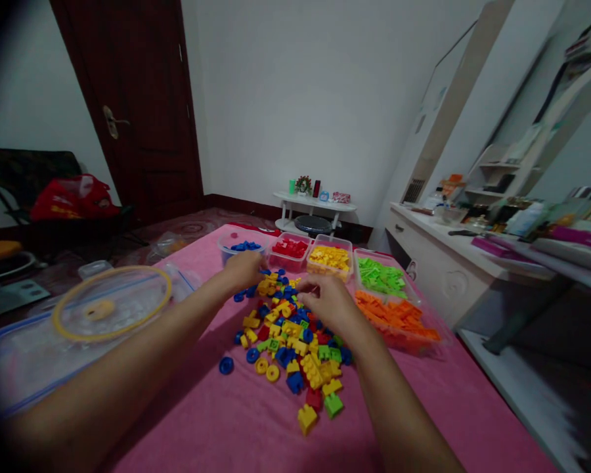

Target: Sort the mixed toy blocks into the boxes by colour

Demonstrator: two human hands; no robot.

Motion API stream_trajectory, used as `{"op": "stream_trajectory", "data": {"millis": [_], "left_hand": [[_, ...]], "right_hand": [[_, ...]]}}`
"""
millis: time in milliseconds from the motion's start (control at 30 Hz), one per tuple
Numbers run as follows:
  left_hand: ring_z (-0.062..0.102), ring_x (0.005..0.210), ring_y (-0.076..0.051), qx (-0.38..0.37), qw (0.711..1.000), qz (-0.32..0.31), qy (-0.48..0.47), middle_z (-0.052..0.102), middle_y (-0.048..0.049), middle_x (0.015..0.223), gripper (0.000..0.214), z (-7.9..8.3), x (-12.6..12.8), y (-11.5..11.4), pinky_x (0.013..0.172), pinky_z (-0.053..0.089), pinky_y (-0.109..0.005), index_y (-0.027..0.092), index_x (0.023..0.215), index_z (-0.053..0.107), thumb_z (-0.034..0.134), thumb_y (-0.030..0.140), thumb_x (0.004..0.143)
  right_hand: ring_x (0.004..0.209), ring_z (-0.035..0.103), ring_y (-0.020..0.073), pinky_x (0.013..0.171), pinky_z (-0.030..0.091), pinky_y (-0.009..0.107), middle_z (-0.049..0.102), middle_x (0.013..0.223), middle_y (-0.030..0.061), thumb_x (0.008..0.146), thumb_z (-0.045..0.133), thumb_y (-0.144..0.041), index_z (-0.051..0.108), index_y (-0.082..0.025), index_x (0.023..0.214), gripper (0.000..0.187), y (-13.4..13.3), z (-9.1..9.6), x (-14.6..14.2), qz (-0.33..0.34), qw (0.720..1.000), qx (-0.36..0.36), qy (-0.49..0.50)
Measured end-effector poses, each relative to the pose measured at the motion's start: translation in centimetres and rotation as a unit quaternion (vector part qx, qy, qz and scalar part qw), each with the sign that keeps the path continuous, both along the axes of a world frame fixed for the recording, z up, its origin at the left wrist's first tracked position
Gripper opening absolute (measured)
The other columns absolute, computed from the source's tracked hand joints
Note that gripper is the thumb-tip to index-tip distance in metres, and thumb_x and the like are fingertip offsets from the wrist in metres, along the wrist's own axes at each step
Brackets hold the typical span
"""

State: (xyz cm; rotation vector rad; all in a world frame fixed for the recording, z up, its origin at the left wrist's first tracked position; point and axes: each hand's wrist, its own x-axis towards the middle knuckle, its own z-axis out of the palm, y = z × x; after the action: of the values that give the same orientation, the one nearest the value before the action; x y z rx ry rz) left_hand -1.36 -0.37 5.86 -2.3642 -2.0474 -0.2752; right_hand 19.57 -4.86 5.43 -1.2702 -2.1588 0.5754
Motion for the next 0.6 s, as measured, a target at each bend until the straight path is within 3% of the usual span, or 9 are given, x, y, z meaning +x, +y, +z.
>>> {"op": "stream_trajectory", "data": {"millis": [167,300,433,500,600], "left_hand": [[0.063,0.098,-0.03,-0.033,0.999,-0.012,-0.011,0.067,-0.0155,0.104,0.031,-2.4,-0.3,-0.4,0.08,0.05,-0.037,0.017,0.101,0.069,0.058,0.018,0.071],[0.063,0.096,-0.031,-0.022,1.0,-0.014,-0.009,0.067,-0.0168,0.102,0.034,-3.1,-0.1,-0.3,0.078,0.051,-0.037,0.015,0.098,0.069,0.067,0.025,0.066],[0.063,0.095,-0.03,-0.014,1.0,-0.006,-0.019,0.068,-0.0157,0.099,0.03,-2.9,-0.3,-0.2,0.077,0.051,-0.036,0.016,0.095,0.07,0.065,0.024,0.066],[0.064,0.093,-0.029,-0.019,1.0,-0.004,-0.024,0.068,-0.0152,0.099,0.028,-2.6,-0.5,-0.3,0.075,0.051,-0.035,0.017,0.092,0.071,0.064,0.025,0.066],[0.065,0.089,-0.028,-0.026,0.999,-0.007,-0.018,0.068,-0.0141,0.098,0.027,-2.3,-0.7,-0.3,0.072,0.051,-0.033,0.016,0.088,0.071,0.064,0.027,0.065]], "right_hand": [[0.077,0.061,0.0169,0.065,0.043,0.024,0.069,0.088,0.0017,0.061,0.069,-0.026,0.07,-0.022,0.09,0.03,-1.0,-1.2,-1.0,0.027,0.985,-0.052,-0.161],[0.08,0.059,0.0181,0.066,0.04,0.025,0.068,0.09,0.0027,0.06,0.071,-0.029,0.07,-0.022,0.09,0.031,-1.3,-1.6,-1.6,0.009,0.97,-0.043,-0.24],[0.065,0.055,0.0141,0.055,0.033,0.023,0.064,0.072,0.0023,0.069,0.062,-0.031,0.067,-0.018,0.075,0.015,-1.1,-1.7,-2.1,0.013,0.964,-0.03,-0.264],[0.06,0.052,0.0126,0.052,0.03,0.023,0.061,0.067,0.0019,0.072,0.058,-0.031,0.065,-0.017,0.07,0.015,-0.9,-1.7,-1.9,0.015,0.967,-0.019,-0.254],[0.057,0.049,0.0113,0.05,0.028,0.022,0.058,0.063,0.0002,0.075,0.054,-0.031,0.066,-0.017,0.086,0.021,-0.5,-1.4,-1.2,0.004,0.979,-0.012,-0.205]]}}
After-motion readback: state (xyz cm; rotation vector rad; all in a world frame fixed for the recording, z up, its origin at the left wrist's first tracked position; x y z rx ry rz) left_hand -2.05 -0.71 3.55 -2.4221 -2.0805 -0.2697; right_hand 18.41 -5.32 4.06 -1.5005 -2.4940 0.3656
